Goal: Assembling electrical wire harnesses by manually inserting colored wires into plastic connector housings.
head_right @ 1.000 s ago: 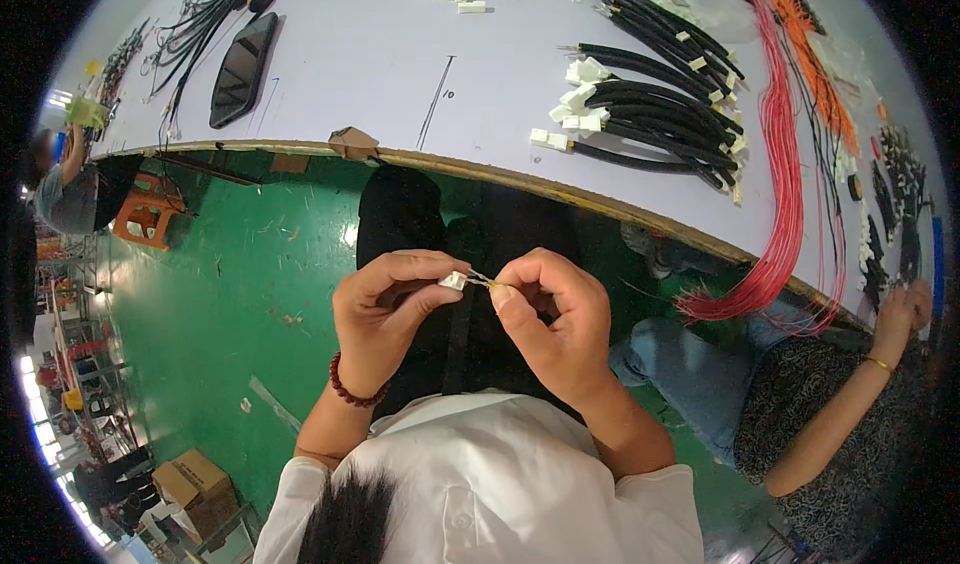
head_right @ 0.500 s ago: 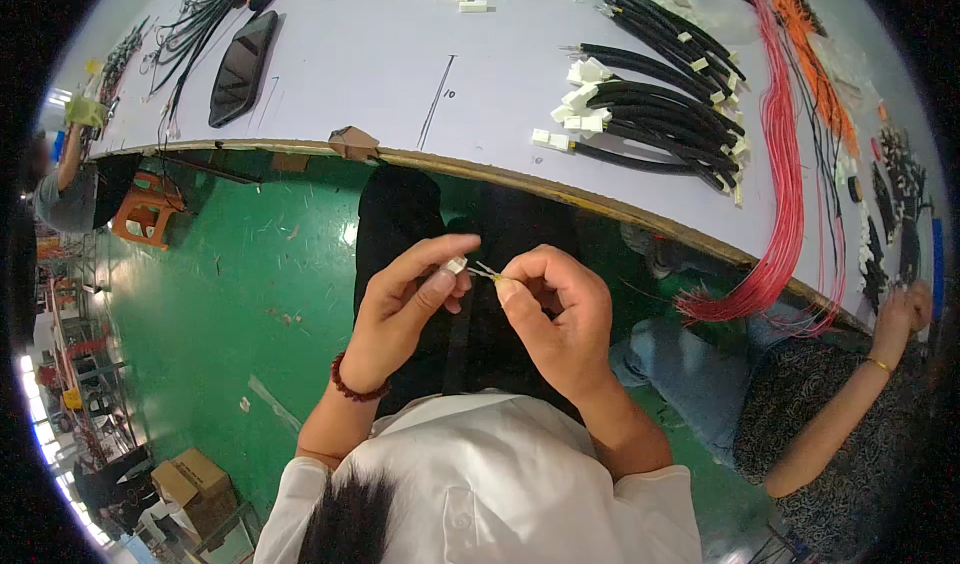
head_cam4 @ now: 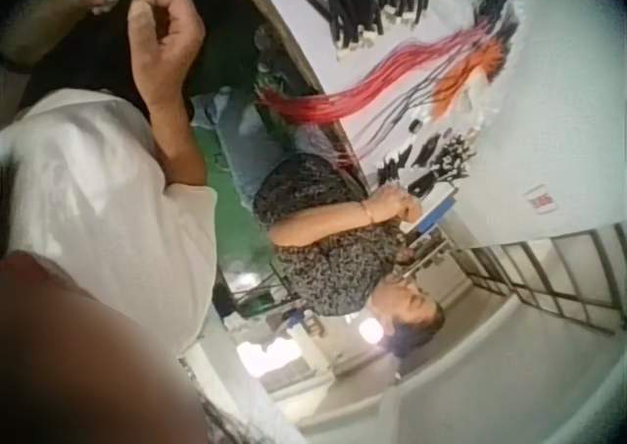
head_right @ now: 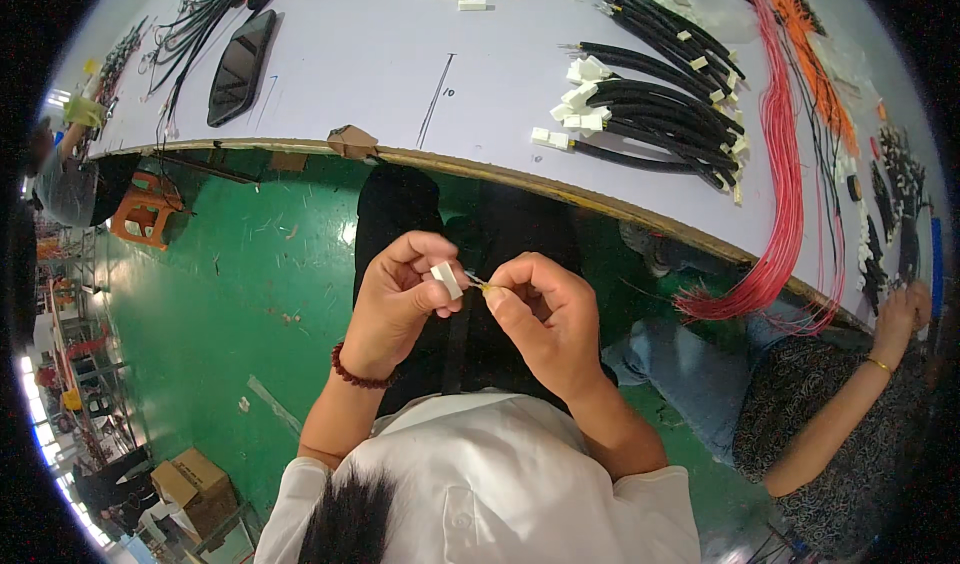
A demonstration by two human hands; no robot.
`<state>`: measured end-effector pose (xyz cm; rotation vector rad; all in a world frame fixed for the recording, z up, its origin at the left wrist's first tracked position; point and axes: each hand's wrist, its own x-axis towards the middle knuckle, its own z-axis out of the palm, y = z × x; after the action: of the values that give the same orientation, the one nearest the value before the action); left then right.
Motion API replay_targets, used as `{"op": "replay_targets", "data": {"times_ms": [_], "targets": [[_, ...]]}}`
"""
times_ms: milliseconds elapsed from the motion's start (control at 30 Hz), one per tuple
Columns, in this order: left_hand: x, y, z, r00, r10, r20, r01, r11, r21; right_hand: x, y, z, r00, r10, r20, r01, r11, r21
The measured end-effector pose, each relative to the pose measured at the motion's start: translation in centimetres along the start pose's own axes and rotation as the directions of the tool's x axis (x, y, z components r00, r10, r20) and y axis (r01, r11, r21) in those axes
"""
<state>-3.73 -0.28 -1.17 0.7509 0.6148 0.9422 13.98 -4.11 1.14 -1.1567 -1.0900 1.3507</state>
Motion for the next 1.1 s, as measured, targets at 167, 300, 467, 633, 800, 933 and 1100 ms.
{"op": "replay_targets", "data": {"times_ms": [167, 300, 467, 633, 800, 933, 1100], "targets": [[0.0, -0.8, -0.3, 0.999, -0.003, -0.047, -0.002, 0.993, -0.119, -0.1, 0.1, 0.3, 0.999, -0.038, 0.013, 0.038, 0.999, -0.023], [-0.1, -0.9, -0.5, 0.999, 0.002, -0.032, -0.006, 0.988, -0.155, -0.1, 0.0, 0.5, 0.995, -0.094, 0.019, 0.095, 0.991, -0.091], [-0.5, -0.6, -0.4, 0.997, -0.001, -0.073, -0.001, 1.0, -0.026, -0.1, -0.1, 0.8, 0.993, -0.117, 0.012, 0.118, 0.986, -0.117], [-0.6, -0.4, -0.2, 0.993, 0.085, -0.077, -0.084, 0.996, 0.017, -0.2, -0.1, 0.7, 0.992, -0.13, -0.01, 0.128, 0.985, -0.114], [-0.4, 0.2, 0.0, 0.98, 0.175, -0.09, -0.166, 0.981, 0.1, -0.2, -0.3, 0.6, 0.993, -0.115, 0.003, 0.114, 0.985, -0.126], [-0.3, 1.2, 0.0, 0.95, 0.313, 0.022, -0.29, 0.851, 0.438, -0.1, -0.7, 0.4, 0.988, -0.15, 0.044, 0.155, 0.968, -0.195], [0.0, 2.8, -0.1, 0.916, 0.363, 0.17, -0.382, 0.661, 0.646, 0.2, -1.6, -0.1, 0.986, -0.119, 0.12, 0.151, 0.937, -0.314]]}}
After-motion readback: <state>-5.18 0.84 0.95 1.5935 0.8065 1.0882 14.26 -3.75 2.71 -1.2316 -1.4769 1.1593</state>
